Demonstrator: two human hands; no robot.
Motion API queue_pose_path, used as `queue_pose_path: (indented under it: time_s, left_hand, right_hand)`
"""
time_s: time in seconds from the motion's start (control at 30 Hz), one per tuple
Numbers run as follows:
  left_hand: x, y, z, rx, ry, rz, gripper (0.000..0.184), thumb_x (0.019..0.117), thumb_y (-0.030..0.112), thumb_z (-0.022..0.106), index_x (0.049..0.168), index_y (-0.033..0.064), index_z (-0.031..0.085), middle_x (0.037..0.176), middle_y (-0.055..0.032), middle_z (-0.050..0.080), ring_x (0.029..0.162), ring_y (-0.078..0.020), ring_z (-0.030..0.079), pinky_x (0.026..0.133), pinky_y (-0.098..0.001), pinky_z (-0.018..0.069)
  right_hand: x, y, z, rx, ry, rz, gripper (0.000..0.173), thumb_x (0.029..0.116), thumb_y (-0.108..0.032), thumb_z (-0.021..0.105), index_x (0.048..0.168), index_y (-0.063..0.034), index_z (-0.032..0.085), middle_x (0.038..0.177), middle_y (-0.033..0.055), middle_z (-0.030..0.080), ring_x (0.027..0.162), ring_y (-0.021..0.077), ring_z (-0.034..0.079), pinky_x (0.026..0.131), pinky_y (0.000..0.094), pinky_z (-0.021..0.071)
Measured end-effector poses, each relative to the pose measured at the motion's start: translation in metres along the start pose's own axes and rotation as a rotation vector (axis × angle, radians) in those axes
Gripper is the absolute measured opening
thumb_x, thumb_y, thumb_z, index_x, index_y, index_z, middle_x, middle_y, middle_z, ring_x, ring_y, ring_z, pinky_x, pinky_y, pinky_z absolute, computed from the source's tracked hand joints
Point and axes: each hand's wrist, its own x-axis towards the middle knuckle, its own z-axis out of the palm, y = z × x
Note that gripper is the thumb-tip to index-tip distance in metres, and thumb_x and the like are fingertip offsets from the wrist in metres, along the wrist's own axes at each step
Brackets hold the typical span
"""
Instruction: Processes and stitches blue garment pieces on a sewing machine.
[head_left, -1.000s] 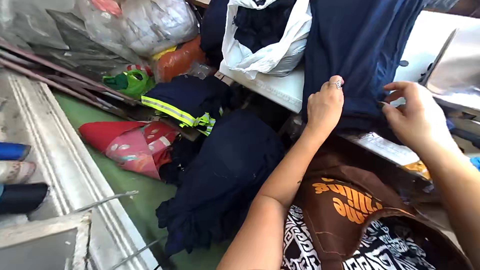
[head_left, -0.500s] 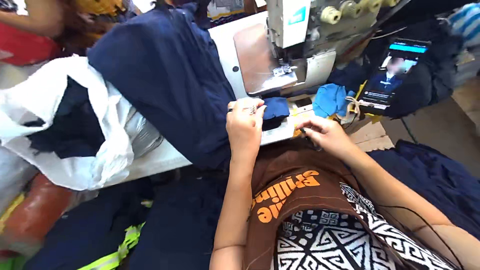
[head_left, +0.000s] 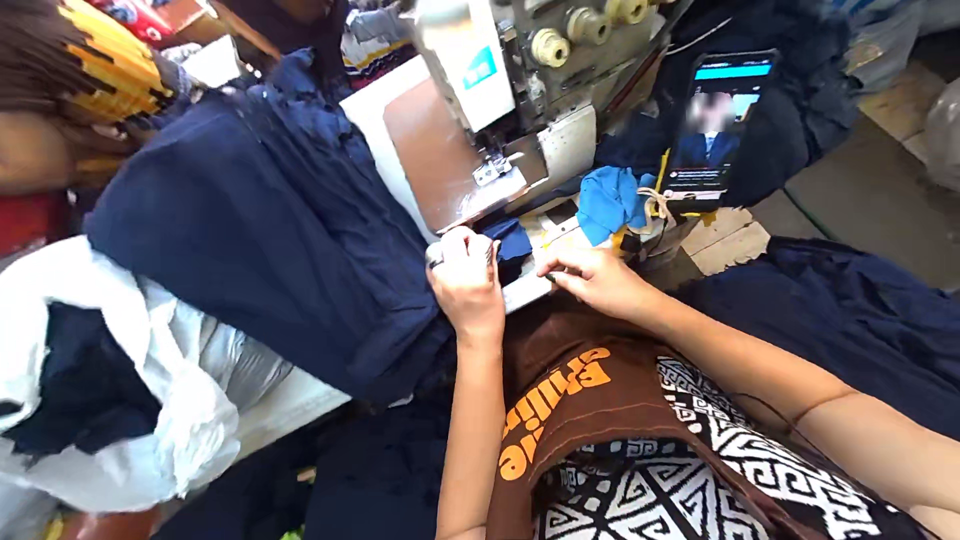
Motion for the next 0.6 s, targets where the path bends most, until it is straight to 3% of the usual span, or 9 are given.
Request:
queue_pose_path:
  time_s: [0.13,0.2,0.27,0.33,0.37,0.43,0.5,0.57,0.6]
  left_hand:
    - [-0.002,0.005,-0.004,-0.039,0.136,0.019,0.01,0.0929,0.017,0.073,0.091,0.0074,0.076,0.101,-0.0106,0.074,0.11,-0.0314,0.063,0.101,-0.0555,0.0378]
    - [0.001,0.017,-0.019,-0.146,0.122,-0.026,0.012,0.0926,0.014,0.068,0.09,0.0023,0.07,0.094,-0.0126,0.071,0.105,-0.0287,0.063,0.104,-0.0509,0.0372]
    - [0.001,0.03,-0.035,-0.291,0.105,-0.075,0.012,0.0915,0.011,0.065,0.091,-0.0016,0.064,0.094,-0.013,0.066,0.103,-0.021,0.06,0.101,-0.0383,0.0404]
    - [-0.002,0.041,-0.044,-0.446,0.117,-0.085,0.02,0.0894,0.004,0.069,0.101,-0.0068,0.057,0.1,-0.0106,0.061,0.1,-0.009,0.059,0.094,-0.0227,0.0491]
    - [-0.006,0.046,-0.045,-0.528,0.106,-0.084,0.031,0.0878,0.001,0.07,0.11,-0.0098,0.052,0.106,-0.0099,0.06,0.099,-0.0046,0.061,0.092,-0.02,0.0529]
    - [-0.016,0.053,-0.045,-0.671,0.053,-0.077,0.056,0.0862,-0.002,0.073,0.132,-0.0077,0.042,0.121,-0.0078,0.063,0.098,-0.0003,0.065,0.087,-0.0196,0.0564]
    - [-0.029,0.06,-0.043,-0.748,-0.028,-0.07,0.079,0.0849,-0.001,0.076,0.149,-0.0055,0.031,0.138,-0.0101,0.057,0.098,0.0009,0.065,0.087,-0.0195,0.0558]
    - [-0.043,0.061,-0.042,-0.794,-0.127,-0.07,0.086,0.0855,0.0,0.076,0.155,-0.0047,0.027,0.144,-0.0133,0.054,0.104,-0.0033,0.067,0.091,-0.0231,0.0578]
    - [-0.048,0.058,-0.045,-0.812,-0.161,-0.072,0.077,0.0879,0.002,0.075,0.152,-0.0075,0.033,0.143,-0.0156,0.056,0.107,-0.0079,0.069,0.093,-0.0266,0.0598]
  right_hand:
    - [0.005,-0.004,0.005,0.065,0.013,-0.065,0.023,0.1037,-0.015,0.055,0.113,-0.0072,0.075,0.104,0.0062,0.074,0.093,0.0114,0.069,0.086,0.0335,0.0572]
    - [0.008,-0.012,0.005,0.154,0.021,-0.112,0.028,0.1059,-0.021,0.053,0.116,-0.0037,0.073,0.109,0.0095,0.073,0.1,0.0126,0.067,0.092,0.033,0.054]
    - [0.009,-0.023,0.004,0.288,0.061,-0.143,0.033,0.1058,-0.024,0.055,0.116,0.0024,0.072,0.111,0.0133,0.071,0.106,0.0133,0.065,0.096,0.0318,0.0512]
    - [0.01,-0.032,0.002,0.424,0.119,-0.132,0.031,0.1041,-0.022,0.058,0.113,0.0047,0.072,0.109,0.0118,0.069,0.103,0.0097,0.063,0.094,0.0274,0.0514]
    - [0.01,-0.036,0.0,0.478,0.148,-0.107,0.028,0.1028,-0.021,0.06,0.11,0.0044,0.071,0.107,0.0097,0.067,0.1,0.0072,0.063,0.091,0.025,0.0517]
    - [0.009,-0.042,-0.003,0.537,0.19,-0.06,0.023,0.1002,-0.018,0.064,0.102,0.0037,0.071,0.103,0.0068,0.066,0.095,0.0039,0.061,0.087,0.0219,0.0519]
    - [0.007,-0.042,-0.005,0.538,0.2,-0.043,0.02,0.0982,-0.016,0.067,0.098,0.0028,0.07,0.1,0.0056,0.066,0.093,0.0028,0.061,0.086,0.0212,0.0517]
    - [0.004,-0.038,-0.007,0.488,0.191,-0.049,0.019,0.0975,-0.017,0.068,0.099,0.0024,0.072,0.097,0.006,0.068,0.093,0.0041,0.063,0.086,0.0235,0.0524]
    - [0.003,-0.035,-0.01,0.437,0.173,-0.051,0.019,0.0984,-0.017,0.068,0.1,0.0014,0.072,0.095,0.0056,0.069,0.091,0.0039,0.064,0.085,0.024,0.0533]
